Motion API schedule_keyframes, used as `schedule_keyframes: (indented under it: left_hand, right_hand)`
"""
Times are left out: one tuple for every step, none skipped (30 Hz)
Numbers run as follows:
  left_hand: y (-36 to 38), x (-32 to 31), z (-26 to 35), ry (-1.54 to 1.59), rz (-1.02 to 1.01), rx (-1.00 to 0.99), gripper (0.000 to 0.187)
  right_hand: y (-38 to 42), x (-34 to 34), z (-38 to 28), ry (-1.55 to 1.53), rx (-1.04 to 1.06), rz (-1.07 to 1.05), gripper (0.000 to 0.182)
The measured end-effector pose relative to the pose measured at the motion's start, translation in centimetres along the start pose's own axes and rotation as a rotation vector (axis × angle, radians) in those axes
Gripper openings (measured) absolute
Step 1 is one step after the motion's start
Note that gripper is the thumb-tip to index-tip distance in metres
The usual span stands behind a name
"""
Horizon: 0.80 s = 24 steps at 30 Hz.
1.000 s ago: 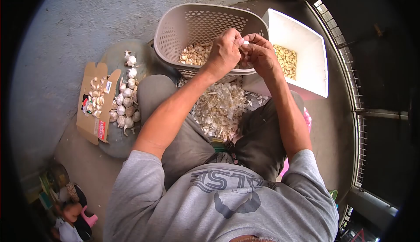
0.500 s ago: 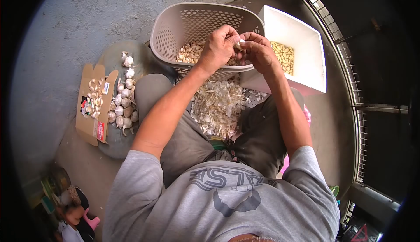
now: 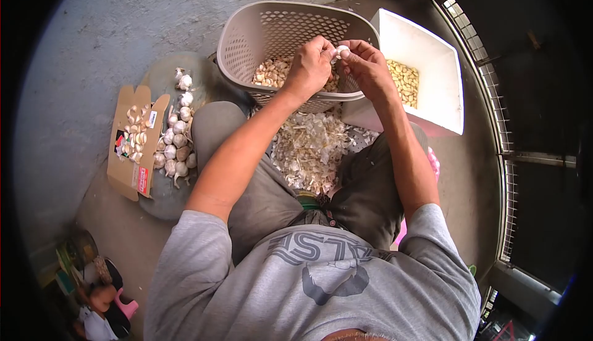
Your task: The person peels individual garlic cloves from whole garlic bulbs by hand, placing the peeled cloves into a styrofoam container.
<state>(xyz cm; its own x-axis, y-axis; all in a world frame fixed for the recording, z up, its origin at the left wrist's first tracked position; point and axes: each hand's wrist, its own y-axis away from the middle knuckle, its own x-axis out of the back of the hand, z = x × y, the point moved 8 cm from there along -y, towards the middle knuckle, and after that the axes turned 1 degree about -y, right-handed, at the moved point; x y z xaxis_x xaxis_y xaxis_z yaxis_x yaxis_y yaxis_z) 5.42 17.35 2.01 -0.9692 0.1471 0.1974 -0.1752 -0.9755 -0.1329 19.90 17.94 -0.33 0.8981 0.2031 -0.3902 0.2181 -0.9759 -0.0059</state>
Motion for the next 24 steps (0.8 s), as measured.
schedule_keyframes:
  left_hand:
    - [-0.1,0.1,-0.1,0.008,0.005,0.018,0.016]
    - [-0.1,0.2,-0.1,0.016,0.008,0.037,0.017]
    - [-0.1,0.2,-0.1,0.000,-0.004,0.035,0.017]
    - [-0.1,0.2,-0.1,-0.015,-0.016,0.033,0.018]
    - [-0.1,0.1,-0.1,-0.029,-0.029,0.032,0.019]
    - [-0.1,0.0,-0.5,0.007,-0.037,0.031,0.020]
    - [-0.3,-0.2,-1.0,0.043,-0.044,0.030,0.021]
    - [-0.4,-0.4,-1.3,0.079,-0.050,0.028,0.022]
    - [-0.5,-0.4,-1.3,0.135,-0.055,0.019,0.023]
    - [-0.6,-0.4,-1.1,0.191,-0.061,0.010,0.024]
    - [-0.7,-0.4,-1.0,0.248,-0.067,0.001,0.025]
    - [-0.8,-0.5,-1.4,0.200,-0.080,0.004,0.025]
    - [-1.0,-0.7,-1.9,0.152,-0.092,0.007,0.025]
    - [-1.0,-0.8,-2.3,0.104,-0.101,0.011,0.025]
    - [-0.9,-0.9,-2.3,0.141,-0.118,0.033,0.026]
    - [-0.8,-1.1,-2.3,0.179,-0.136,0.055,0.026]
    - [-0.7,-1.3,-2.3,0.218,-0.155,0.076,0.026]
    - [-0.7,-1.3,-2.4,0.280,-0.164,0.103,0.026]
    - [-0.6,-1.2,-2.4,0.342,-0.173,0.130,0.026]
    - [-0.5,-1.2,-2.5,0.404,-0.182,0.157,0.026]
    - [-0.4,-1.3,-2.5,0.410,-0.180,0.165,0.025]
    - [-0.3,-1.3,-2.5,0.417,-0.178,0.172,0.025]
    - [-0.2,-1.3,-2.5,0.423,-0.177,0.180,0.025]
    - [-0.2,-1.3,-2.6,0.419,-0.168,0.182,0.026]
  right_hand:
    - [0.0,-0.2,-0.1,0.035,0.017,0.011,0.027]
    - [0.1,-0.4,-0.2,0.070,0.035,0.023,0.027]
    - [0.1,-0.4,-0.3,0.105,0.053,0.036,0.027]
    - [0.0,-0.2,-0.1,0.101,0.040,0.031,0.027]
    - [-0.2,0.2,0.1,0.099,0.027,0.027,0.027]
    - [-0.3,0.2,0.1,0.097,0.014,0.024,0.026]
    - [-0.2,0.3,0.1,0.102,0.004,0.030,0.026]
    - [-0.2,0.4,-0.1,0.108,-0.005,0.036,0.026]
    - [-0.1,0.3,-0.3,0.113,-0.014,0.041,0.026]
    - [0.1,0.2,-0.5,0.181,-0.013,0.028,0.027]
    - [0.2,0.0,-0.6,0.250,-0.012,0.015,0.028]
    - [0.4,-0.1,-0.7,0.319,-0.011,0.001,0.028]
    - [0.5,-0.1,-0.8,0.331,0.009,0.012,0.027]
    - [0.6,-0.3,-0.9,0.343,0.029,0.019,0.026]
    - [0.5,-0.4,-1.0,0.354,0.049,0.026,0.025]
    - [0.5,-0.4,-0.9,0.339,0.046,0.018,0.023]
    - [0.4,-0.3,-0.8,0.323,0.044,0.012,0.021]
    - [0.3,-0.3,-0.9,0.309,0.042,0.008,0.020]
    - [0.4,-0.4,-1.0,0.324,0.046,-0.008,0.018]
    - [0.4,-0.4,-1.1,0.339,0.051,-0.024,0.017]
    - [0.5,-0.6,-1.2,0.353,0.056,-0.040,0.016]
    - [0.6,-0.7,-1.3,0.348,0.046,-0.047,0.015]
    - [0.7,-0.9,-1.3,0.343,0.036,-0.053,0.015]
    - [0.8,-0.9,-1.3,0.339,0.027,-0.060,0.015]
